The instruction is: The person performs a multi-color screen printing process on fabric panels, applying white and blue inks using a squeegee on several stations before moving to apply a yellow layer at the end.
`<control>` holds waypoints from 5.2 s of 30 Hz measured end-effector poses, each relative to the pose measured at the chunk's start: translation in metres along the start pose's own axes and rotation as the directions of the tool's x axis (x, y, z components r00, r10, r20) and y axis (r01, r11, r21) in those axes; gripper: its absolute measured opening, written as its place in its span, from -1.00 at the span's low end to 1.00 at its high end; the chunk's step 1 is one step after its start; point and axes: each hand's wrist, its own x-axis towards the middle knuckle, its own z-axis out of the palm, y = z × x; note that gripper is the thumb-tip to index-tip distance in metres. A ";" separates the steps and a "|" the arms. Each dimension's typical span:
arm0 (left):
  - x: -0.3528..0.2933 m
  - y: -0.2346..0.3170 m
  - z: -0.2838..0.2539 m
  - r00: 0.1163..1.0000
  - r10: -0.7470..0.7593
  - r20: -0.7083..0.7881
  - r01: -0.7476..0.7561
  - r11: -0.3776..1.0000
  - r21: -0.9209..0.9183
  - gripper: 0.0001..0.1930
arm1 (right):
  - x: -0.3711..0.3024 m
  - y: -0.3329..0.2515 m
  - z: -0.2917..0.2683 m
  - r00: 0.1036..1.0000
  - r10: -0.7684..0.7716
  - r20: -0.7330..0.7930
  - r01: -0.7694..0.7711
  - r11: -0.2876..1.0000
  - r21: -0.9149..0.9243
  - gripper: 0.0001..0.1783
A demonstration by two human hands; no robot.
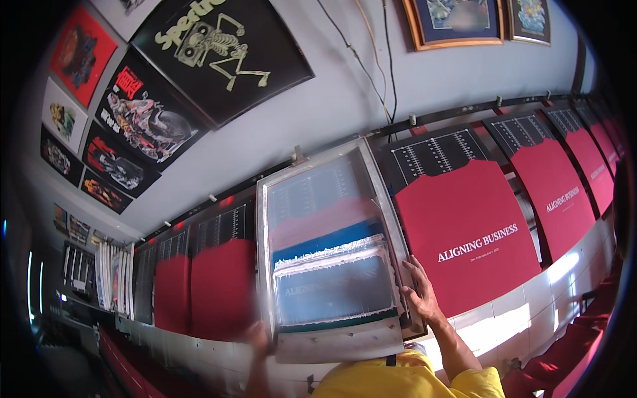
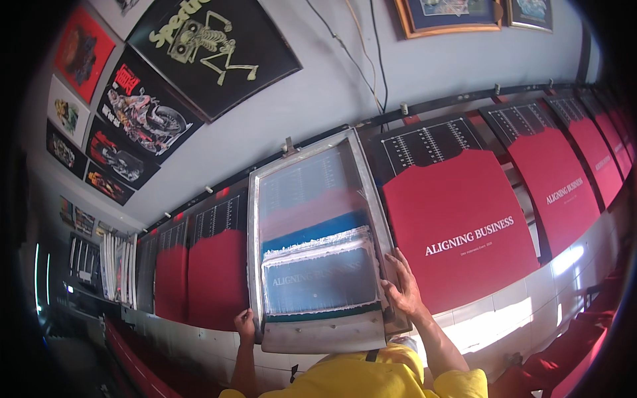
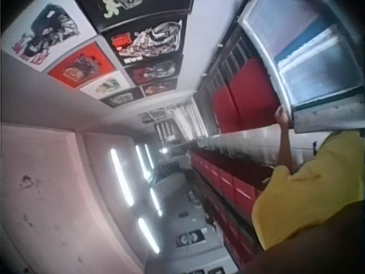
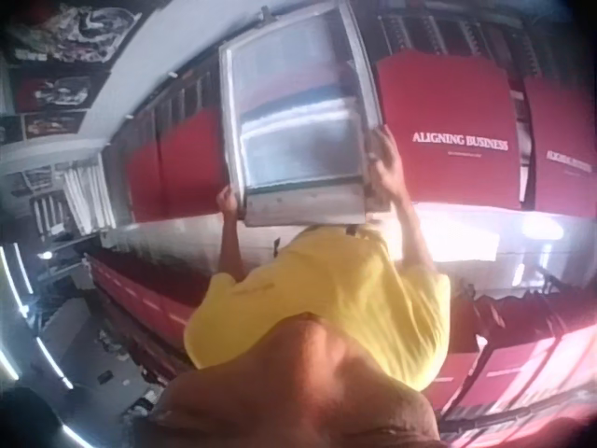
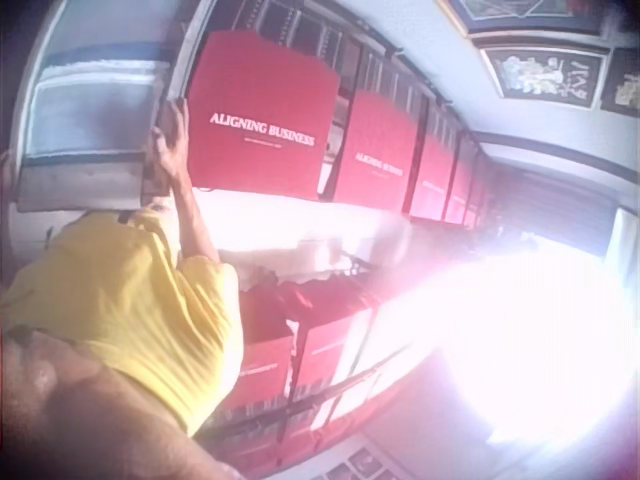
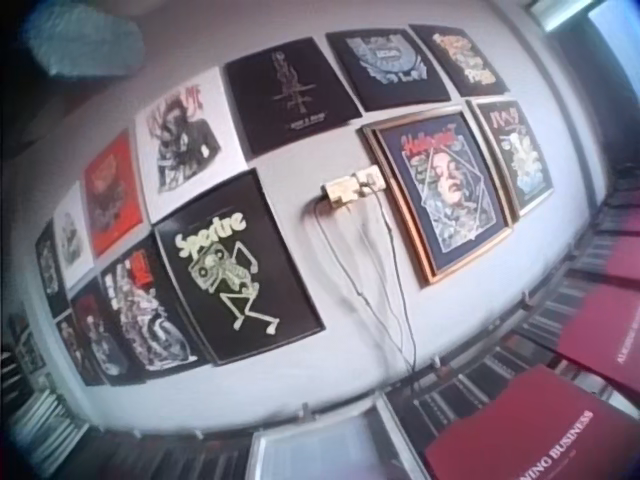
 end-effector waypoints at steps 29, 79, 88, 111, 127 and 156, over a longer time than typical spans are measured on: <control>-0.092 0.096 -0.076 0.777 -0.136 0.615 0.401 0.860 -0.316 -0.72 | -0.096 -0.041 0.104 0.761 0.014 0.648 0.593 0.387 -0.706 -0.21; -0.124 0.104 0.050 0.129 0.068 0.989 0.974 0.180 -0.140 -0.76 | 0.095 -0.068 0.156 0.779 0.332 0.533 0.470 0.253 -0.845 -0.67; -0.128 0.094 0.058 0.121 0.067 0.990 0.977 0.167 -0.131 -0.66 | -0.043 -0.033 0.152 0.784 -0.211 0.583 0.610 0.089 -0.788 -0.87; -0.022 0.121 -0.007 0.645 0.523 0.557 -0.743 0.601 0.295 -0.81 | -0.049 -0.027 0.082 0.819 -0.320 0.477 0.536 0.131 -0.834 -0.84; -0.045 0.095 -0.006 0.569 0.700 0.432 -0.821 0.514 0.249 -0.79 | -0.079 -0.027 0.081 0.806 -0.314 0.501 0.562 0.140 -0.815 -0.65; -0.033 0.110 -0.011 0.663 0.609 0.435 -0.741 0.614 0.271 -0.68 | -0.059 -0.042 0.084 0.807 -0.324 0.494 0.567 0.191 -0.801 -0.73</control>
